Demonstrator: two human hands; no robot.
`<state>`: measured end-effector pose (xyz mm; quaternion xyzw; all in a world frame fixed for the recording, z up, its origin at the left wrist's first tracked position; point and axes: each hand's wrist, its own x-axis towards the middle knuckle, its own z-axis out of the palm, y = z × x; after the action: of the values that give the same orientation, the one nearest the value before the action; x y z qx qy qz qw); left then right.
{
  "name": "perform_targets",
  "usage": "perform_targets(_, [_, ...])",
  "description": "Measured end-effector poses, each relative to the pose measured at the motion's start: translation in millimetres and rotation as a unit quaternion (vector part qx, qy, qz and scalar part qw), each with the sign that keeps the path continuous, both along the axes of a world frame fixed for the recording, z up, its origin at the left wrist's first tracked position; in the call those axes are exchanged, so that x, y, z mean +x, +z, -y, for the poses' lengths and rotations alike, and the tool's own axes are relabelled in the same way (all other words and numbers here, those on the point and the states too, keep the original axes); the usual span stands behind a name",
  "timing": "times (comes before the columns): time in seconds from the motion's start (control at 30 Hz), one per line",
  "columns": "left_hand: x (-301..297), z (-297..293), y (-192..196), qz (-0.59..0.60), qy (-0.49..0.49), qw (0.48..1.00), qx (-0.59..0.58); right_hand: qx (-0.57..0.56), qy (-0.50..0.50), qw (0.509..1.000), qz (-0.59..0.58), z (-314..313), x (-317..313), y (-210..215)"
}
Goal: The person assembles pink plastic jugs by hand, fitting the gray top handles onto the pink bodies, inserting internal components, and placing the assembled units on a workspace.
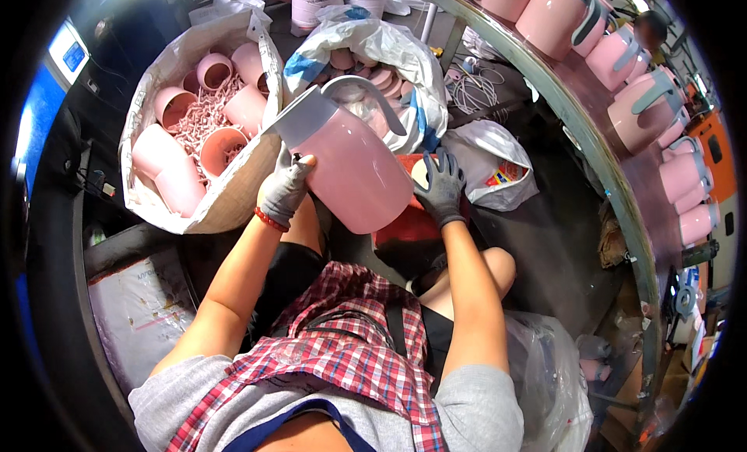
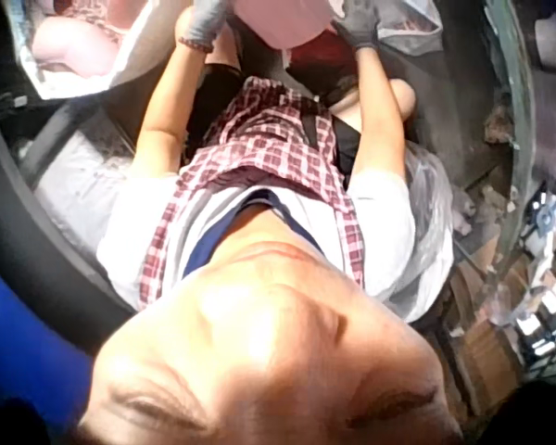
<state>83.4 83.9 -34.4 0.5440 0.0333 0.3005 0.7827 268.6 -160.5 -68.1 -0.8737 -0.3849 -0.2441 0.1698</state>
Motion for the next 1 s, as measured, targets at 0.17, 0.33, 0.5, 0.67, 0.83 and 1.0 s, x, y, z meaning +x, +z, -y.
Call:
perform_targets(0.17, [17.0, 6.0, 27.1, 0.025, -0.058, 0.970, -0.233, 0.393, 0.193, 0.678, -0.591, 4.5, 16.2, 14.2])
perform_targets(0.33, [88.8, 14.1, 0.7, -0.087, 0.040, 0.995, -0.014, 0.527, 0.208, 0.414, -0.712, -12.6, -26.0, 68.5])
perform_targets(0.5, [158.8, -27.4, 28.8, -0.015, 0.073, 0.883, 0.464, 0.657, 0.184, 0.456, -0.571, 22.4, 9.7, 87.5])
perform_targets(0.67, [216.0, -149.5, 27.7, -0.363, 0.339, 0.470, 0.729, 0.693, 0.145, 0.479, -0.518, 54.5, 32.2, 88.1])
perform_targets(0.83, [244.6, -228.2, -5.7, -0.458, 0.263, 0.599, 0.602, 0.688, 0.111, 0.489, -0.525, 59.0, 39.2, 77.7])
perform_targets(1.0, [242.3, -240.0, -5.7, -0.325, 0.033, 0.885, 0.332, 0.687, 0.077, 0.526, -0.496, 66.4, 42.5, 79.0])
